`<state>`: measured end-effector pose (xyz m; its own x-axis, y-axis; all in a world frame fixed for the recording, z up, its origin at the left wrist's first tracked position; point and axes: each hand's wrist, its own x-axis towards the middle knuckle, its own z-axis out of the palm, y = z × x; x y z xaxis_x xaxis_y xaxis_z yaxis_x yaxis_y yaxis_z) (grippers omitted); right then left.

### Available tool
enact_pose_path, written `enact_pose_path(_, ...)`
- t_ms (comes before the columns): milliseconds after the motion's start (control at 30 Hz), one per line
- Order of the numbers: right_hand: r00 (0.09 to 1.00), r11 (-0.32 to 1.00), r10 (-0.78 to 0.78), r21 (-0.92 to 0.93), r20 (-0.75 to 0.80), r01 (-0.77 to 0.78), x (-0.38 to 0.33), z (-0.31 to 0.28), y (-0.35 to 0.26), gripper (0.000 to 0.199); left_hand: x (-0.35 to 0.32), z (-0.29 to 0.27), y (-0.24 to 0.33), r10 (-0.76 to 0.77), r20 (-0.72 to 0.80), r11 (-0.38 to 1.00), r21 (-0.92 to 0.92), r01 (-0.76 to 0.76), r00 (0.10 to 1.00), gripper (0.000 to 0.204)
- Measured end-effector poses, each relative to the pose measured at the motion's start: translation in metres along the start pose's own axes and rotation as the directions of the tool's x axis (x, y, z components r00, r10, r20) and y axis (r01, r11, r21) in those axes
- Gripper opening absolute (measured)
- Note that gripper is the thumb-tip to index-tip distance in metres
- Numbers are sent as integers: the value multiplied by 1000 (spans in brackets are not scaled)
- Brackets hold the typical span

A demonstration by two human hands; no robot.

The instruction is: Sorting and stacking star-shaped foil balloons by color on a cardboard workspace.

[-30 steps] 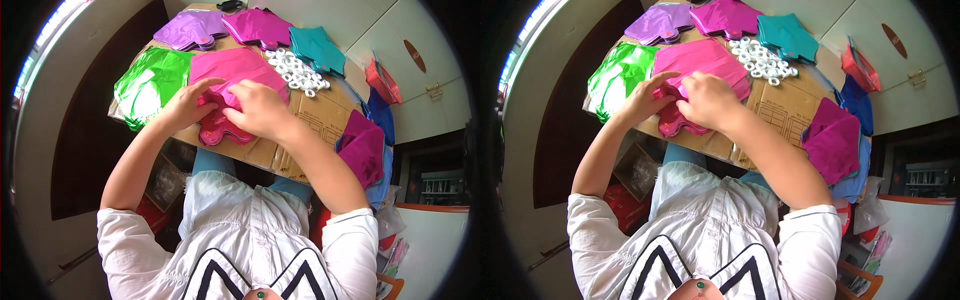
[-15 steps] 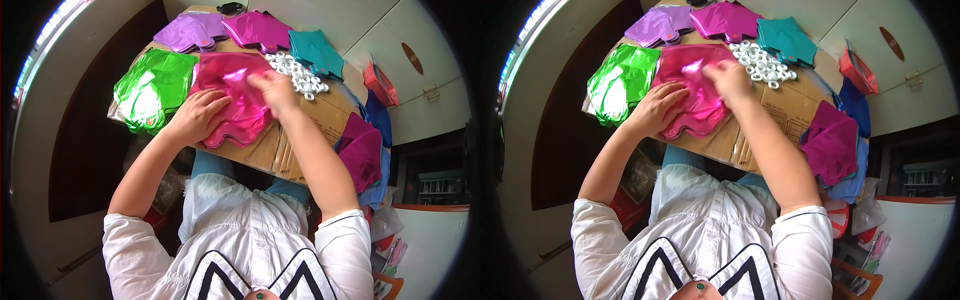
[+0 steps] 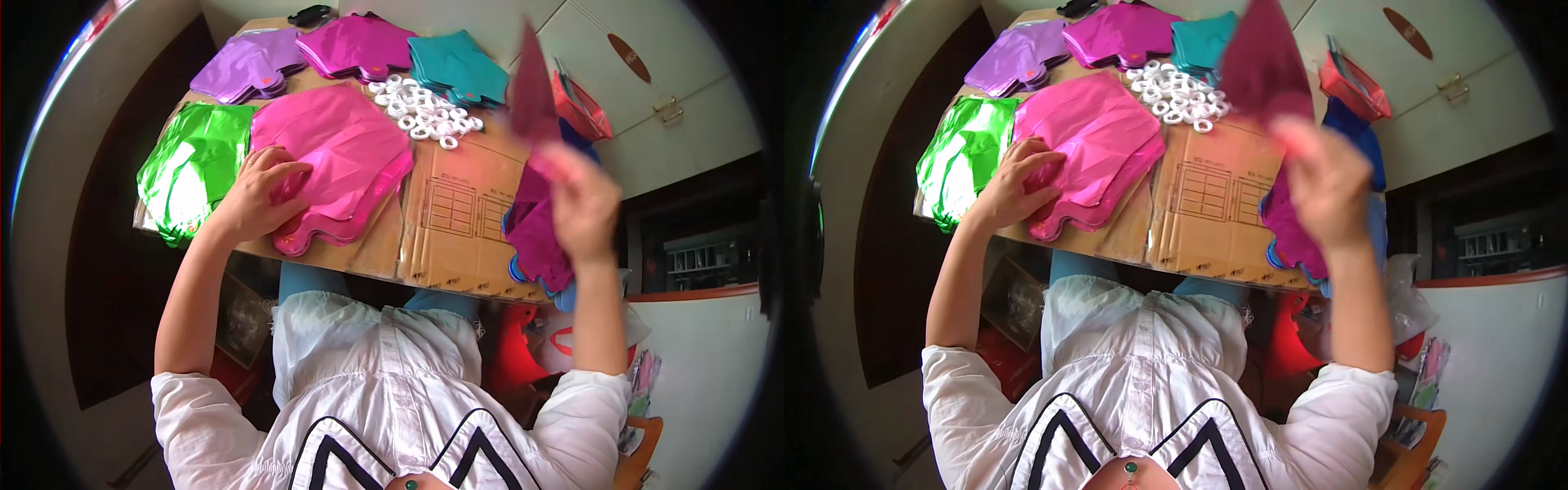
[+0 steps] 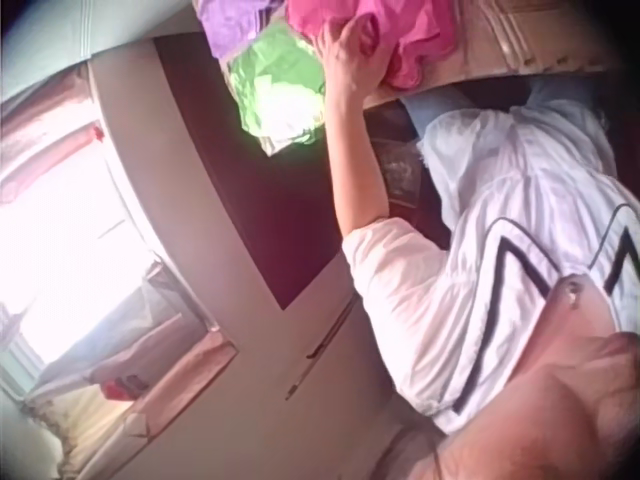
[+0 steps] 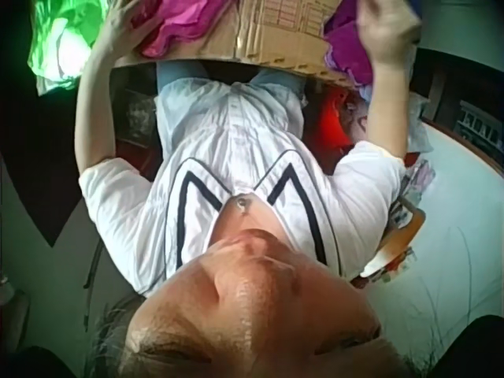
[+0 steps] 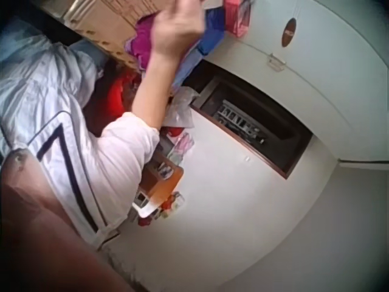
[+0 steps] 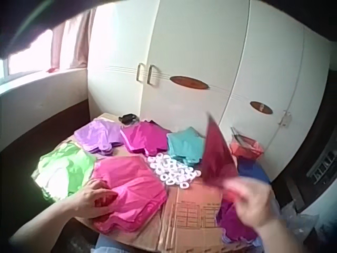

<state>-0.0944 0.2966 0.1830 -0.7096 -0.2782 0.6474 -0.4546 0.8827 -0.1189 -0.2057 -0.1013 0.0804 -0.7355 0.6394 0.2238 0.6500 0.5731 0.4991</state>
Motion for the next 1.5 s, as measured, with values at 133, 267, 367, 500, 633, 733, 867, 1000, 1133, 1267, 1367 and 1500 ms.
enact_pose_path(133,977,993,-103,72,188,91,-63,35,-44,47,6,2,0,5,24,1000,-6,-5,1000,47)
enact_pose_path(267,971,989,-16,145,238,-20,-100,60,-59,36,5,1,-1,21,-16,1000,5,-21,1000,44)
enact_pose_path(367,952,978,-40,205,305,-25,-105,65,-66,35,2,-3,-3,52,-98,998,30,-49,994,40)
enact_pose_path(500,925,973,-64,228,374,-24,-97,62,-68,41,-15,-26,3,38,-307,999,-7,-42,951,29)
enact_pose_path(633,913,945,-64,319,403,-75,-88,60,-66,53,-58,-63,-8,-109,-348,993,2,116,931,29)
enact_pose_path(733,912,938,-91,341,401,-56,-88,61,-62,58,-89,-76,-21,-145,-293,977,107,183,945,31)
enact_pose_path(867,910,916,-58,384,410,-114,-79,62,-62,57,-116,-70,-24,-230,-164,964,99,248,959,45)
enact_pose_path(1000,887,931,-1,325,461,-168,-54,63,-67,48,-125,-61,-43,-29,-209,952,291,91,977,36)
enact_pose_path(1133,913,946,-86,321,398,-51,-4,72,-83,34,-129,-59,-52,-4,-233,952,297,75,973,32)
enact_pose_path(1267,920,897,-290,411,262,166,50,107,-108,23,-131,-63,-57,-41,-219,972,219,90,975,30)
enact_pose_path(1367,893,814,-396,533,216,232,89,152,-135,10,-133,-69,-60,-100,-248,984,121,133,964,24)
enact_pose_path(1500,865,689,-362,725,347,-2,128,215,-176,20,-121,-78,-67,-174,-262,980,46,192,949,15)
